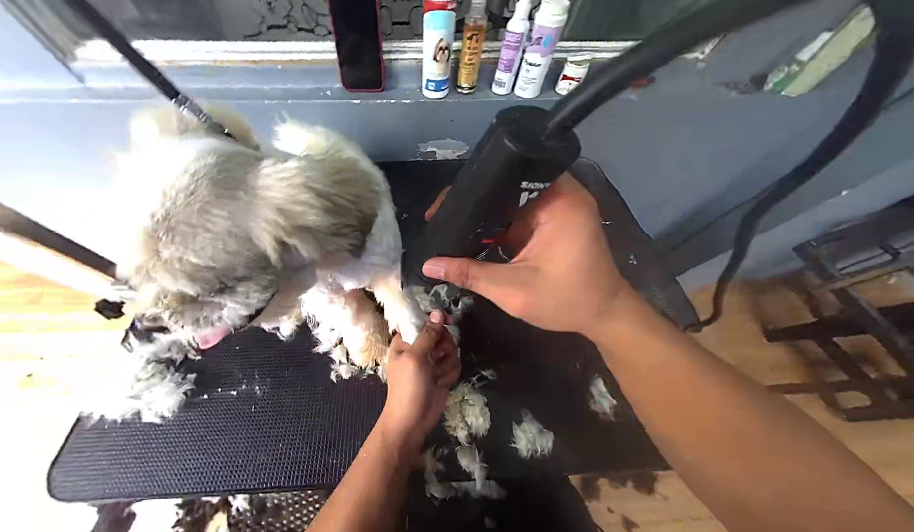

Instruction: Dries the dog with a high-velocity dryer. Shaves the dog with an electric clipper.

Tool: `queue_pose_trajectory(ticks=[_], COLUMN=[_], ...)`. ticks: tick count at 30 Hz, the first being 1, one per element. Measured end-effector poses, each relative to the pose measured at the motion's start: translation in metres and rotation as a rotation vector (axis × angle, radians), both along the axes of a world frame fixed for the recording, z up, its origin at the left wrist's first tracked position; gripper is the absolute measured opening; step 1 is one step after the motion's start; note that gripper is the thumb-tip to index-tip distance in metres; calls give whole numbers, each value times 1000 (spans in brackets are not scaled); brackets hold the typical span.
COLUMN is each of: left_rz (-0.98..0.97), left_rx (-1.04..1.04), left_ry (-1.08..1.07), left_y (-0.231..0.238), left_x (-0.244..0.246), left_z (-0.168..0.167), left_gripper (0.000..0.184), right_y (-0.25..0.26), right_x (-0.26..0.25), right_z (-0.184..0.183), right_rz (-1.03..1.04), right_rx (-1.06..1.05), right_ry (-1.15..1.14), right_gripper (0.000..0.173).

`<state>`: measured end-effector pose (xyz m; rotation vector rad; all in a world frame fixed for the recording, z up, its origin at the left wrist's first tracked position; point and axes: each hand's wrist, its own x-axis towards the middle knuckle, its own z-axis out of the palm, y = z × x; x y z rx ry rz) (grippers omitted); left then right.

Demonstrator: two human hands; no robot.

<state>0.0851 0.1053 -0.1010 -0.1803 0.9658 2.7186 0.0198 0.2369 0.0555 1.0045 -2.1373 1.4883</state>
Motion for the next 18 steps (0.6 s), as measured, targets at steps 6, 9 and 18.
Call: queue_pose_trajectory(ticks=[6,9,18], left_rz=[-33,-46,-34], left_rx=[150,190,193], left_ry=[-138,-158,-109], left_y=[19,26,40], left_x=[22,28,34], left_z=[-4,-5,-8], left_gripper=[36,36,31], right_y=[-11,-18,-31], right_x=[3,7,21], right_z=[-1,-2,-11], right_rz=[16,40,64], right_rx=[120,176,457], right_ry=[24,47,371], right_gripper=[65,59,53])
